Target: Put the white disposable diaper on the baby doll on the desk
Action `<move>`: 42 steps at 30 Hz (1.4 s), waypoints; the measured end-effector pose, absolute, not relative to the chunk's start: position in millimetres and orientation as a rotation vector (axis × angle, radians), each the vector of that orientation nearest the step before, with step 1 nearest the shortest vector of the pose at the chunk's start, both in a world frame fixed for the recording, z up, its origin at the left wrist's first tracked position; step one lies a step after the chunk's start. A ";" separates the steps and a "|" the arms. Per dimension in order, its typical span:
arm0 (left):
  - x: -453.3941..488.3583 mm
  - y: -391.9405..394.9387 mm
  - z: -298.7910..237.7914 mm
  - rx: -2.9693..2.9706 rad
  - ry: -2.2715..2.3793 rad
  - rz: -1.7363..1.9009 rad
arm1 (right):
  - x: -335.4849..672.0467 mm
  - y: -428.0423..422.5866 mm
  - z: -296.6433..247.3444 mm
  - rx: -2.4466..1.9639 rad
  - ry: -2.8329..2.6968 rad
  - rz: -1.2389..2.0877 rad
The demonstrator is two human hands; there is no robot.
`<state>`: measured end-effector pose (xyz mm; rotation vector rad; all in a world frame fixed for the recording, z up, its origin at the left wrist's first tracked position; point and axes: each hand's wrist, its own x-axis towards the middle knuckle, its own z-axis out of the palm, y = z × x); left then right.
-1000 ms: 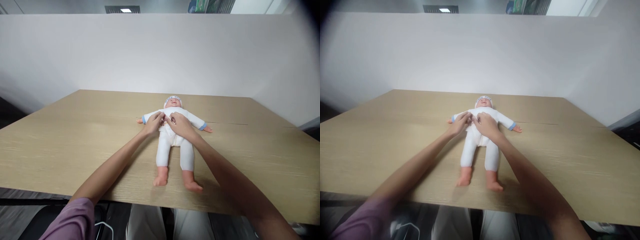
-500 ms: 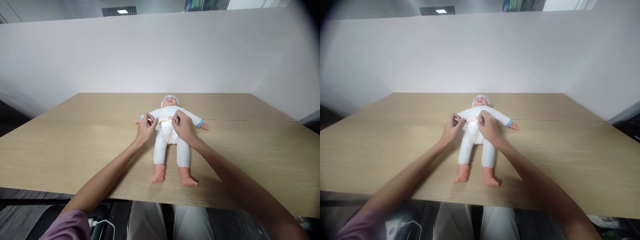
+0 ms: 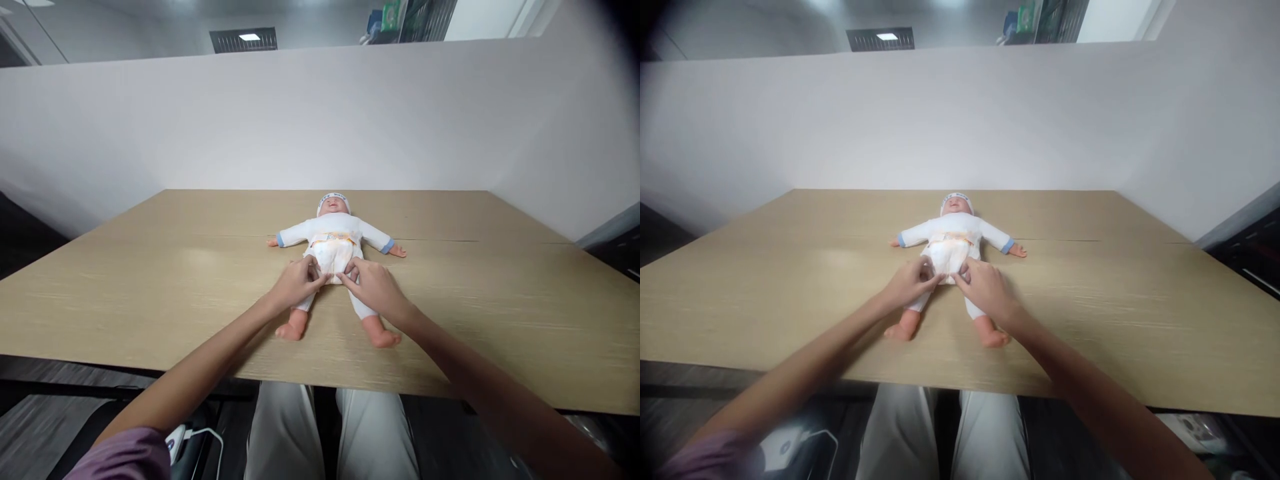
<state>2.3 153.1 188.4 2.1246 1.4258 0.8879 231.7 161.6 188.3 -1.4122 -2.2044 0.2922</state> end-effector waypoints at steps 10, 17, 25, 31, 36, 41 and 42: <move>3.4 158.4 177.9 2.169 1.415 0.918 | 219.9 142.4 177.3 -1.267 -2.185 0.247; -1.0 156.1 174.3 2.154 1.317 1.033 | 222.4 141.9 172.4 -1.204 -2.113 0.329; 0.9 155.3 176.5 2.137 1.303 1.027 | 219.3 136.9 172.2 -1.249 -2.115 0.394; 0.0 158.0 172.8 2.131 1.366 1.001 | 217.0 145.8 166.7 -1.264 -2.048 0.457; -0.7 162.5 170.1 1.973 1.312 1.034 | 217.8 157.3 163.0 -1.282 -1.854 0.604; 0.6 166.7 167.2 1.673 1.208 1.144 | 224.1 160.3 170.1 -1.315 -1.726 0.723; 1.1 166.9 166.5 1.620 1.197 1.166 | 226.1 160.4 171.5 -1.334 -1.707 0.719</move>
